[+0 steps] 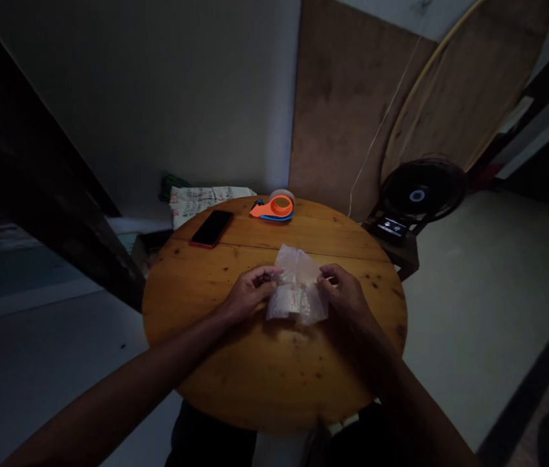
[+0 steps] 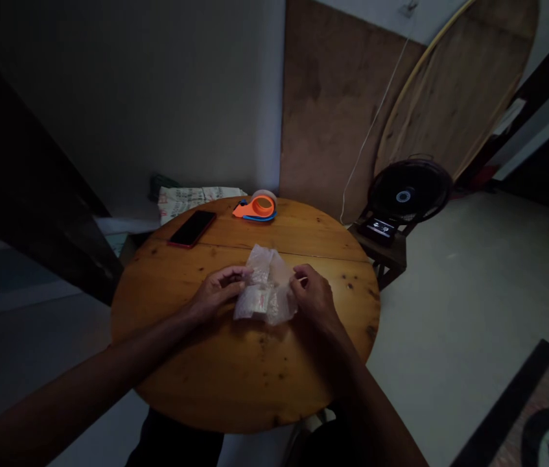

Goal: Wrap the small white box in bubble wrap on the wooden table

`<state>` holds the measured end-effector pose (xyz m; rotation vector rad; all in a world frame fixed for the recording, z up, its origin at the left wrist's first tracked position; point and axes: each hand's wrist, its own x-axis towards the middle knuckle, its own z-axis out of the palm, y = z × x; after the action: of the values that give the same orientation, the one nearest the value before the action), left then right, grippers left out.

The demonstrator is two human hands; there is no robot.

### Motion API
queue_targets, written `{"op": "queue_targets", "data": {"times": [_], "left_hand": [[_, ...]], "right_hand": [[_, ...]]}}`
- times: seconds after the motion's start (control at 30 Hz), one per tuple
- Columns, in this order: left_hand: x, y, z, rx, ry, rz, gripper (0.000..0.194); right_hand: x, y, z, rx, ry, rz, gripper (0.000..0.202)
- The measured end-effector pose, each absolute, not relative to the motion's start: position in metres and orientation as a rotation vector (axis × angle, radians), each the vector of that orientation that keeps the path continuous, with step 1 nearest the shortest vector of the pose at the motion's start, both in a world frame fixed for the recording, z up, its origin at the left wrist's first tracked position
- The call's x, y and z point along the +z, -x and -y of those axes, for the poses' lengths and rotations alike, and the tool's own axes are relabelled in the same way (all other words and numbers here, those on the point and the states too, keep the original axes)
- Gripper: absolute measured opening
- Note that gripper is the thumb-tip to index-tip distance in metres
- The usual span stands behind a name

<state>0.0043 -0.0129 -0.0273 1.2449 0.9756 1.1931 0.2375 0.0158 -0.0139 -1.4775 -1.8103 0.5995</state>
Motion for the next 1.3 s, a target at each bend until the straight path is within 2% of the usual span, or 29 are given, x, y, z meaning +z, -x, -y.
{"op": "queue_targets", "data": {"times": [0.17,0.3,0.43,0.57,0.67,0.73,0.9,1.07,1.17,1.3], "left_hand": [[-0.02,-0.001,0.008,1.196,-1.636,-0.956,0.035],[0.0,0.002,0.001,1.106,-1.852,-0.978,0.031],[0.016,-0.005,-0.013,1.113,-1.844,-1.023,0.028],[0.013,-0.023,-0.022,1.2,-1.719,-1.016,0.028],[0.007,-0.032,-0.019,1.292,-1.775,-0.978,0.028],[0.003,-0.034,-0.016,1.32,-1.781,-0.961,0.028],[0.001,-0.026,-0.015,1.373,-1.525,-1.001,0.025],[-0.001,-0.015,-0.024,1.41,-1.235,-1.007,0.035],[-0.002,-0.012,-0.027,1.457,-1.353,-1.065,0.033],[-0.002,-0.012,-0.023,1.54,-1.743,-1.455,0.02]], "right_hand": [[0.001,-0.219,-0.022,0.465,1.483,1.842,0.037],[0.011,-0.212,-0.024,0.4,1.386,1.87,0.023],[0.011,-0.214,-0.023,0.63,1.264,1.749,0.021],[0.007,-0.216,-0.022,0.695,1.291,1.651,0.017],[0.007,-0.215,-0.023,0.638,1.345,1.655,0.024],[0.009,-0.214,-0.023,0.633,1.297,1.649,0.022],[0.013,-0.214,-0.022,0.869,1.12,1.451,0.018],[0.009,-0.217,-0.022,1.149,1.055,1.23,0.016],[0.005,-0.218,-0.025,1.287,1.005,1.134,0.018],[0.001,-0.218,-0.029,1.316,0.995,1.048,0.022]]}}
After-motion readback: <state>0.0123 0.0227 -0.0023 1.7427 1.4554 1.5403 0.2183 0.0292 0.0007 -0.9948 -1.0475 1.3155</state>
